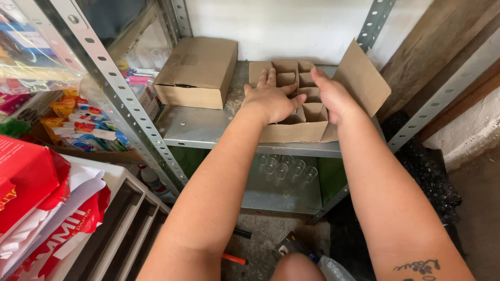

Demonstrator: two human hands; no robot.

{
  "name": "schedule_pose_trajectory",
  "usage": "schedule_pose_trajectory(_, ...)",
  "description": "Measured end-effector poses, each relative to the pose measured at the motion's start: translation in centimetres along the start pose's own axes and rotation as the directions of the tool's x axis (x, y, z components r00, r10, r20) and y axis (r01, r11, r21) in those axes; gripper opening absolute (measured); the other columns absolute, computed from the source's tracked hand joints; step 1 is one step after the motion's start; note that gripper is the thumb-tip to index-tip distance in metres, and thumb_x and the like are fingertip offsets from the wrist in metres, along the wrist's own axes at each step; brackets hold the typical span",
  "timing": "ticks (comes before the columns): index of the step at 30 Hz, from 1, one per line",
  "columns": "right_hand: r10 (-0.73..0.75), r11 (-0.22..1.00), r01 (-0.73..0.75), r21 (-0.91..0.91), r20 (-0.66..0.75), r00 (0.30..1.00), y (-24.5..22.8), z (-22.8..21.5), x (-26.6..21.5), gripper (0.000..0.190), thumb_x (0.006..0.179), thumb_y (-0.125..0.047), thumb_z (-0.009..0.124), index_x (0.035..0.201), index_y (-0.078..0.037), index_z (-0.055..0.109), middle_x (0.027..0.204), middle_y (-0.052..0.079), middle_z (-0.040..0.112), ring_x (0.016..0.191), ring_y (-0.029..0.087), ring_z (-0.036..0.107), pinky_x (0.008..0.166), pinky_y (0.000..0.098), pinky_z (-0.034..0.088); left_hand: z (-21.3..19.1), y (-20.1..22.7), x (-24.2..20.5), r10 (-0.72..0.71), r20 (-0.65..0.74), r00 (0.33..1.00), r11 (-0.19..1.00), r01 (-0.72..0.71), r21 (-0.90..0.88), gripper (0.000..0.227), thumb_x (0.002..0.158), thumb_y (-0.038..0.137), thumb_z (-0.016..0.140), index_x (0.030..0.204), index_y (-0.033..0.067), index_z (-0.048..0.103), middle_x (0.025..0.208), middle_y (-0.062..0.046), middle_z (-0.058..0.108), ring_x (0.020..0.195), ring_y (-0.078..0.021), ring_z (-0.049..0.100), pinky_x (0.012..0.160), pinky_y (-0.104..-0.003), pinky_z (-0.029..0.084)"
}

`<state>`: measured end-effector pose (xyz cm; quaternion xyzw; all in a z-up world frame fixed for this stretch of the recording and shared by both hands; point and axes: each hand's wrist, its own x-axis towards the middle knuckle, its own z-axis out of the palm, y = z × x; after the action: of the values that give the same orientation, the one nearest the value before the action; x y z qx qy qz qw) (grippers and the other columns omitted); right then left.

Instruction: The person places clear glasses into a cardboard box with dividers on a metal shelf. They pick up glasses from the shelf below, insert them into the compartments, and then close the box flaps.

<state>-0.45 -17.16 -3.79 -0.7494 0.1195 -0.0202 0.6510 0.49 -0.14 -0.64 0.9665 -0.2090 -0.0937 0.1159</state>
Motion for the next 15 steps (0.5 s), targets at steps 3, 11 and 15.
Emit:
schedule_pose_trajectory(3, -0.01, 0.993, 0.001, -0.115, -0.078, 0.997, -2.7, 2.0, -3.7, 0.072, 0.109, -0.055, 0.037, 0.166, -0.019, 0.013, 0.174, 0.009, 0.008, 0.159, 0.034, 0.007, 0.125, 0.0597, 0.015, 0.4, -0.3, 1.1, -0.007, -0.007, 1.0, 1.0, 0.007, -0.008, 0.056, 0.106, 0.056, 0.024, 0.162, 0.0461, 0.026, 0.175, -0.008, 0.004, 0.161, -0.0249, 0.0, 0.12, -0.064, 0.012)
schedule_pose_trajectory(11, -0.077, 0.945, 0.068, -0.319, -0.017, 0.997, -3.8, 2.4, -5.4, 0.058, 0.109, -0.045, 0.042, 0.162, -0.025, 0.032, 0.172, 0.006, 0.02, 0.158, 0.03, 0.013, 0.126, 0.053, 0.015, 1.2, -0.4, 2.4, -0.026, -0.015, 1.0, 0.999, 0.026, 0.027, 0.06, 0.107, 0.051, 0.027, 0.165, 0.0382, 0.017, 0.175, -0.009, 0.001, 0.161, -0.0265, -0.002, 0.12, -0.066, 0.011)
schedule_pose_trajectory(15, -0.106, 0.948, 0.106, -0.299, 0.017, 0.994, -2.5, 1.8, -3.7, 0.061, 0.11, -0.039, 0.045, 0.164, -0.016, 0.027, 0.173, 0.015, 0.013, 0.158, 0.036, 0.004, 0.127, 0.0544, 0.007, 1.5, -0.2, 2.7, -0.019, -0.009, 1.0, 0.998, 0.019, 0.059, 0.059, 0.108, 0.052, 0.023, 0.165, 0.0362, 0.021, 0.175, -0.011, 0.001, 0.161, -0.0291, -0.003, 0.12, -0.069, 0.007)
